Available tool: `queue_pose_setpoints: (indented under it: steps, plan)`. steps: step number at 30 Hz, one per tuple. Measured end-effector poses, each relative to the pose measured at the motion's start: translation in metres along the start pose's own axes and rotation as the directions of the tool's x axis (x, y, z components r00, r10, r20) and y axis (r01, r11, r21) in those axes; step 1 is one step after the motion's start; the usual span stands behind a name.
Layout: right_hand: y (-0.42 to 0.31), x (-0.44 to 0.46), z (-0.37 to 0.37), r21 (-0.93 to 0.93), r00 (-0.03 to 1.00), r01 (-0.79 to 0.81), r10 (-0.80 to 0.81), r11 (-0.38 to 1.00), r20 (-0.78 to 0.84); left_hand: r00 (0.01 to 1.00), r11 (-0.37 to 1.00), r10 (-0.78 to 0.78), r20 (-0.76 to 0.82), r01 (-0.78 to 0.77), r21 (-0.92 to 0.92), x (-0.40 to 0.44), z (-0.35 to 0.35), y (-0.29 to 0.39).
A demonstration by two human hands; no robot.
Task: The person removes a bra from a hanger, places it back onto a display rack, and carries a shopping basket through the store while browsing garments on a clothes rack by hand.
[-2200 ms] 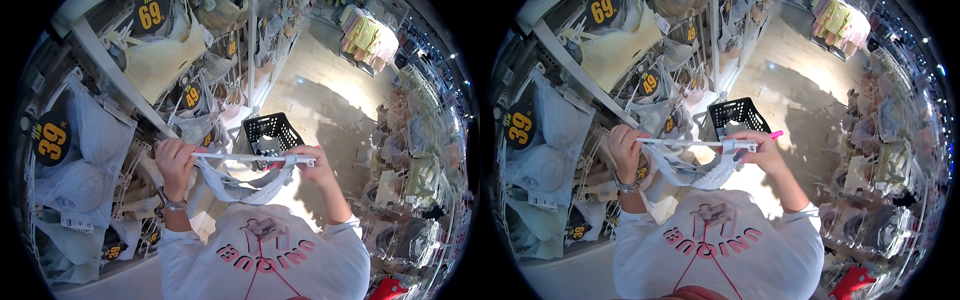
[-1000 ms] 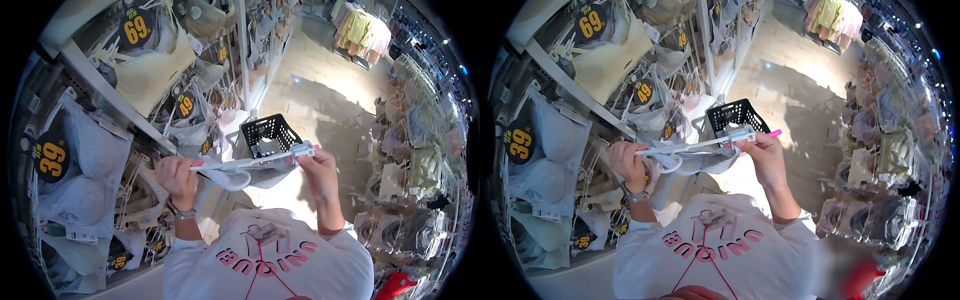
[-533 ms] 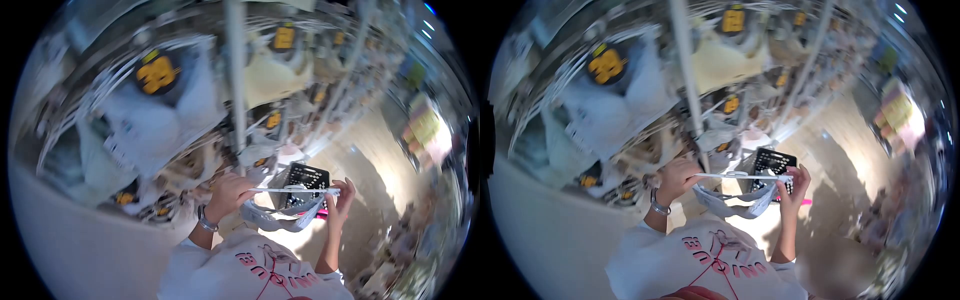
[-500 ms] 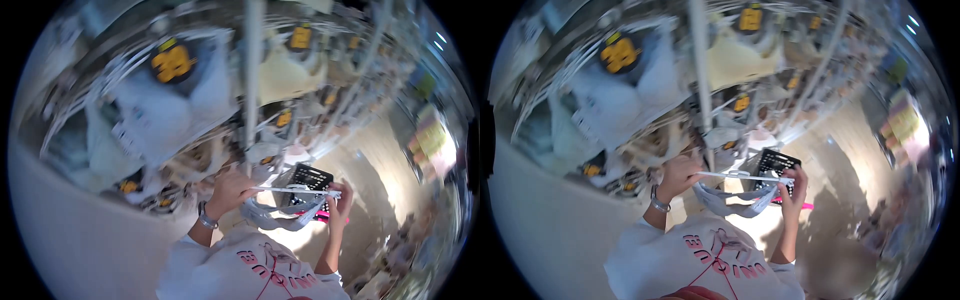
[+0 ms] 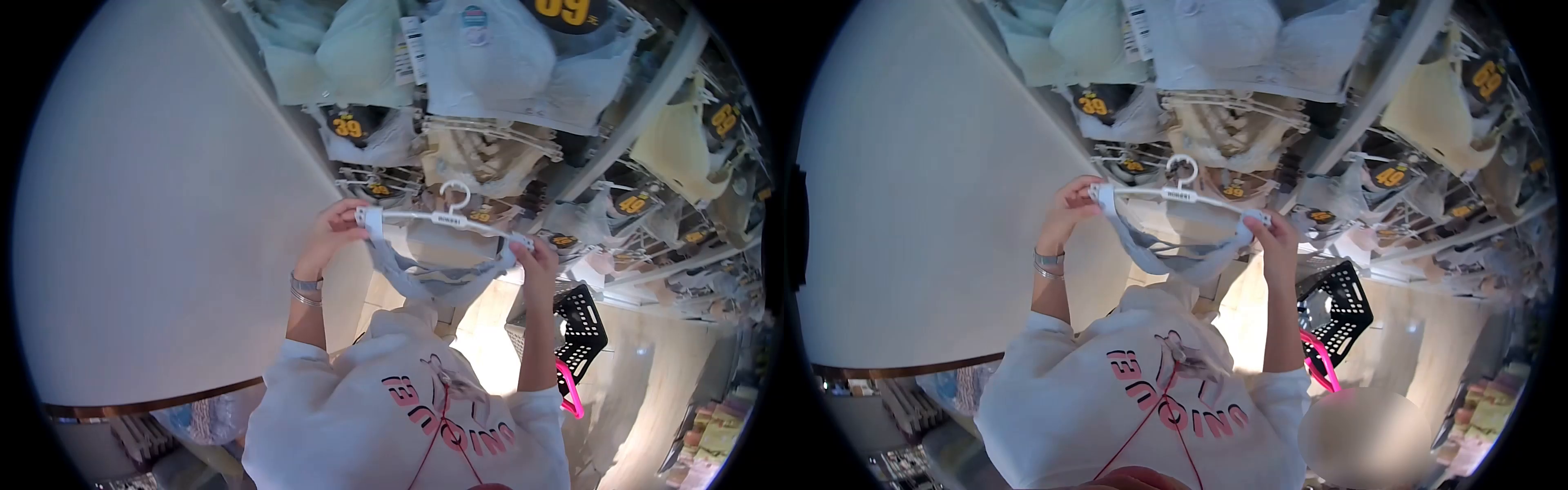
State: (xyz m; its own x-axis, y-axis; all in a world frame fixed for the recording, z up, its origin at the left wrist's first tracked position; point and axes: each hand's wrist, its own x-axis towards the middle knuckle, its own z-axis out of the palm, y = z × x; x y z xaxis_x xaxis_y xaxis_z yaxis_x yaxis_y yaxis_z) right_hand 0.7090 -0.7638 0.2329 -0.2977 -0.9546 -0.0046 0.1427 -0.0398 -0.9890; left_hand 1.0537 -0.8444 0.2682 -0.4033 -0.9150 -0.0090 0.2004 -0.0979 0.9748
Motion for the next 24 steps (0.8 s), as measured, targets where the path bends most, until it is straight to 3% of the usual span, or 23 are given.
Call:
queue_pose_setpoints:
  steps: [3, 6, 8, 11, 15, 18, 24]
  plan:
    - [0.026, 0.023, 0.036, 0.116, 0.996, -0.039, 0.030, 0.993, 0.079, 0.973, 1.000, -0.006, -0.230, 0.010, 0.015, -0.009, -0.036, -0.019]
    - [0.038, 0.040, 0.069, 0.055, 0.997, -0.039, 0.036, 0.998, 0.066, 0.923, 0.995, 0.101, -0.371, -0.103, 0.015, -0.001, -0.056, -0.033]
    - [0.058, 0.059, 0.082, 0.063, 0.993, -0.100, 0.096, 0.993, 0.062, 0.872, 0.997, 0.071, -0.484, -0.065, 0.028, 0.017, -0.066, -0.045]
    - [0.086, 0.085, 0.093, 0.102, 0.999, -0.039, 0.036, 0.994, 0.031, 0.899, 0.991, 0.135, -0.416, -0.112, 0.078, 0.054, -0.082, -0.065]
    - [0.094, 0.105, 0.117, -0.020, 0.995, 0.023, -0.024, 1.000, -0.092, 0.914, 0.983, 0.181, -0.363, -0.153, 0.105, 0.111, -0.117, -0.094]
    - [0.102, 0.118, 0.139, -0.026, 0.982, 0.089, -0.092, 0.996, -0.166, 0.943, 0.982, 0.189, -0.275, -0.172, 0.083, 0.148, -0.141, -0.100]
    - [0.105, 0.141, 0.186, -0.016, 0.948, 0.166, -0.164, 0.986, -0.274, 0.942, 0.978, 0.194, -0.272, -0.206, -0.015, 0.206, -0.178, -0.092]
